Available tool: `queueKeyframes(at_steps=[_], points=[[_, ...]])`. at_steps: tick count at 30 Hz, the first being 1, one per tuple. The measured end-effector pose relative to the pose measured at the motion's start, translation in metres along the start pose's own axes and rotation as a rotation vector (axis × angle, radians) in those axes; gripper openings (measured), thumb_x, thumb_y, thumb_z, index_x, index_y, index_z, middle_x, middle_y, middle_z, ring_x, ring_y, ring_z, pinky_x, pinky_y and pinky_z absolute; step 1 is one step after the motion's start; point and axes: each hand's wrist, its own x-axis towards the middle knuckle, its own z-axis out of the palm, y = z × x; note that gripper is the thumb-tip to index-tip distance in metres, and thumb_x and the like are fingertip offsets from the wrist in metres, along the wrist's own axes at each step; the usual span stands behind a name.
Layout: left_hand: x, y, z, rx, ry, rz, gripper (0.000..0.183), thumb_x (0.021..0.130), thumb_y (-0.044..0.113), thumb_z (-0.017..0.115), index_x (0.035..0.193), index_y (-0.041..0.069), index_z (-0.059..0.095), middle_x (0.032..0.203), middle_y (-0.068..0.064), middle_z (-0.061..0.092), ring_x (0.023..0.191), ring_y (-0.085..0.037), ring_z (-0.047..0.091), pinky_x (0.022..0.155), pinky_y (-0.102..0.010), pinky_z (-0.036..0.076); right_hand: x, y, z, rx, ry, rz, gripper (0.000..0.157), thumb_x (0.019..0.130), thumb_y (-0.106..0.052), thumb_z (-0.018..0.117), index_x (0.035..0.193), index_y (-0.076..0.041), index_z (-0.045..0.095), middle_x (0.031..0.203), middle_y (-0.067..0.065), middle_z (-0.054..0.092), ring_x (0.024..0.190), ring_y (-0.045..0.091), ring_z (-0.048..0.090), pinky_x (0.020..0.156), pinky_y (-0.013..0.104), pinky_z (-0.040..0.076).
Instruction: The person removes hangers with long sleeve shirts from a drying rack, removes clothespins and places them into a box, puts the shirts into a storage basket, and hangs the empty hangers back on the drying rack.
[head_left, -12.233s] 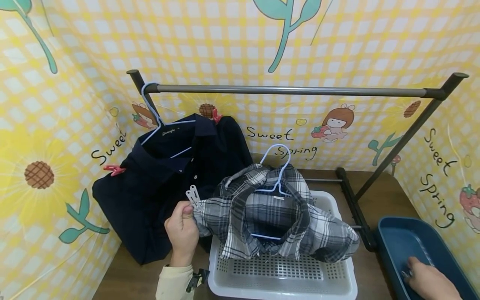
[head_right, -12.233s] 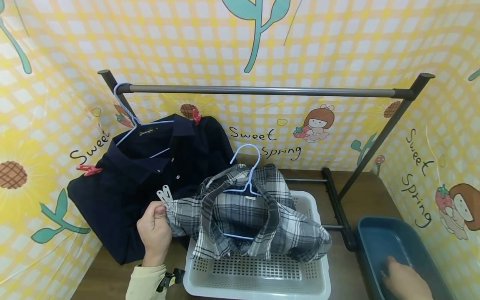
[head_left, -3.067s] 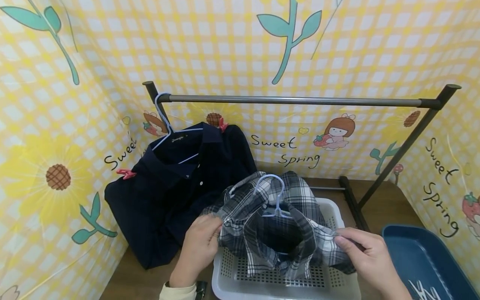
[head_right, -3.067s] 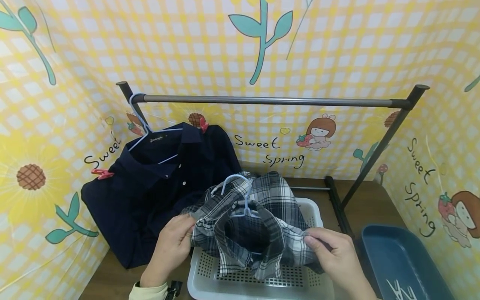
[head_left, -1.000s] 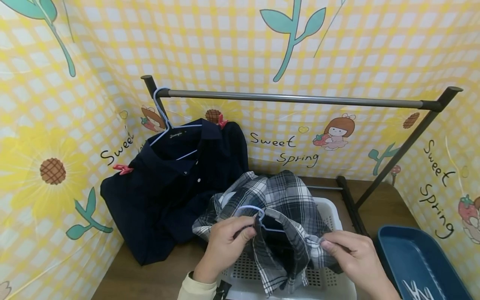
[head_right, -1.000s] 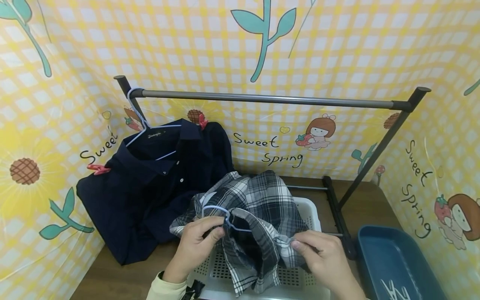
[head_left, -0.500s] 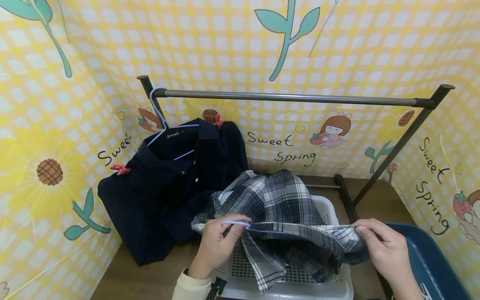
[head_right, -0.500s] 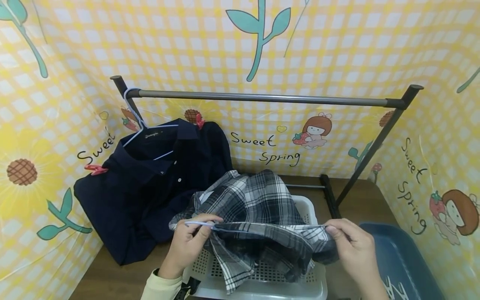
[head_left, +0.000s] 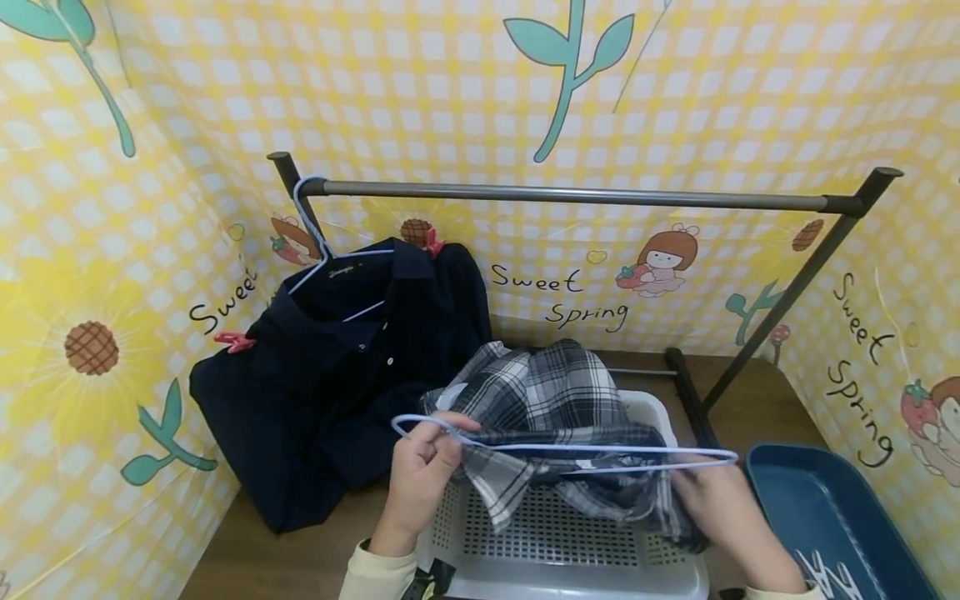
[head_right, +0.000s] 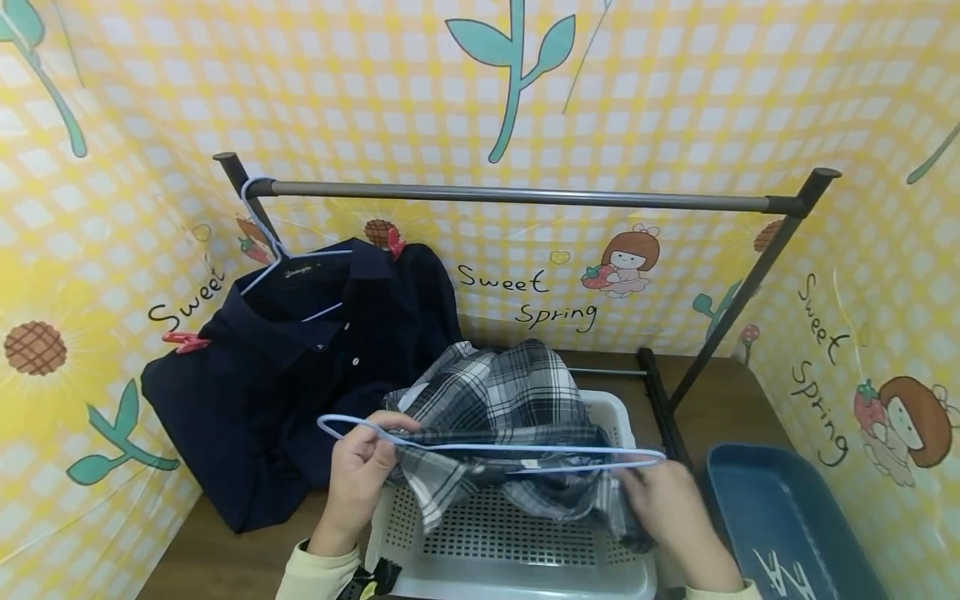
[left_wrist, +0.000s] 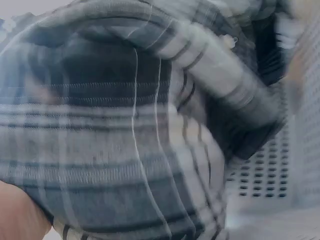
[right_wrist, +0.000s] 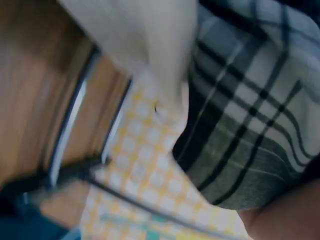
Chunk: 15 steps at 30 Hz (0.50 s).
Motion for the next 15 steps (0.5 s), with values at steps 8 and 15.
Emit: queueKeyframes(at_steps=[8,15], points=[[0.005,0.003,-0.001,0.095,0.014,-0.005,0.013,0.096,0.004,0.053,0.103,0.001,0.063,0.055,-0.001,0.036,0.047,-0.01,0.029,0.042,-0.023,0.028,-0.002,-0.017,-0.015,0.101,-0.115,0.147,0.022,0.088,-0.009,0.066,0.109,-0.014,0.068,0.088,0.0,0.067,0.079,0.018,0.062,0.066,0.038,0.049],[0.007,0.005,0.0,0.229,-0.049,-0.024,0.016,0.089,-0.003,0.061,0.1,0.007,0.065,0.059,0.006,0.048,0.05,-0.005,0.034,0.046,-0.021,0.034,-0.006,-0.045,-0.062,0.56,-0.007,-0.119,0.052,0.08,0.022,0.042,0.12,-0.006,0.06,0.106,0.005,0.065,0.093,0.013,0.061,0.062,0.022,0.044]])
